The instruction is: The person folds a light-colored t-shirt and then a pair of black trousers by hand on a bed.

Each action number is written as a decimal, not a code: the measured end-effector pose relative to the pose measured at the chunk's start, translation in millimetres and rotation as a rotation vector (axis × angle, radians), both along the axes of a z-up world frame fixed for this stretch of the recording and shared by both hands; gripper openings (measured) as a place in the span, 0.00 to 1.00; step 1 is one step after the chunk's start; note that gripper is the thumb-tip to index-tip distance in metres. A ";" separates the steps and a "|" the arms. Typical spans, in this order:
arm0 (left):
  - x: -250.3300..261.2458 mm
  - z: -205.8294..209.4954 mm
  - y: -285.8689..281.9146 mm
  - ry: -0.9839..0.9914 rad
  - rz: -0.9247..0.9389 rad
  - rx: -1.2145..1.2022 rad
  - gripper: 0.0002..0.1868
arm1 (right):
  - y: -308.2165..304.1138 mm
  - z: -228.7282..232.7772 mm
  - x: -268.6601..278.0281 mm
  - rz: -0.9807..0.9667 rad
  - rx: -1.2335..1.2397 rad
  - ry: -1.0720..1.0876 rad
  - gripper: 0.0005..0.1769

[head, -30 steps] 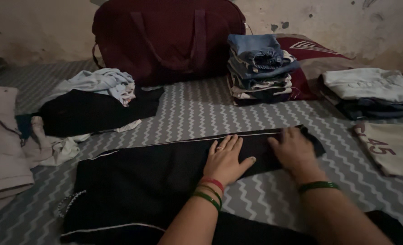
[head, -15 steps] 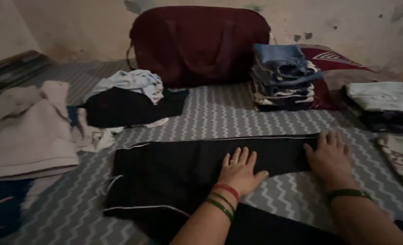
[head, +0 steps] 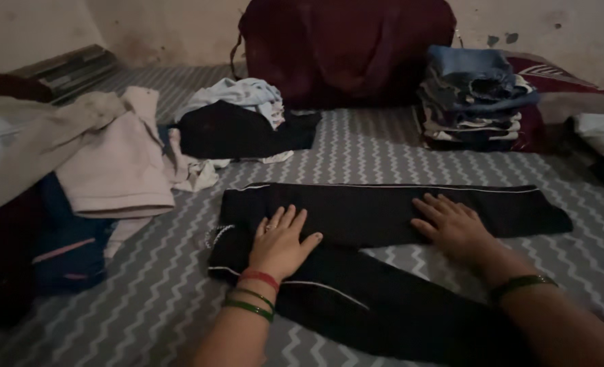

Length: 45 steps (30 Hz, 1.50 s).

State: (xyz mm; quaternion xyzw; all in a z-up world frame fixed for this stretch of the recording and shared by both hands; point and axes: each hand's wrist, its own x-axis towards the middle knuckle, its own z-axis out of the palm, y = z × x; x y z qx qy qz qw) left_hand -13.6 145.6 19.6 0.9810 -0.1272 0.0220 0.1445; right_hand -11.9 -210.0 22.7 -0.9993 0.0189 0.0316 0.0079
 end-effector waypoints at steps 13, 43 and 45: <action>-68.3 42.6 -22.9 -0.304 -0.449 -0.542 0.16 | -17.9 -36.0 -6.7 0.062 0.054 -0.091 0.38; -152.3 18.3 -55.0 -0.469 -0.789 -0.298 0.21 | 47.6 48.3 -131.6 0.087 0.210 0.255 0.22; -155.4 19.3 -54.3 -0.464 -0.778 -0.300 0.20 | 34.3 53.7 -129.8 0.133 0.302 0.288 0.19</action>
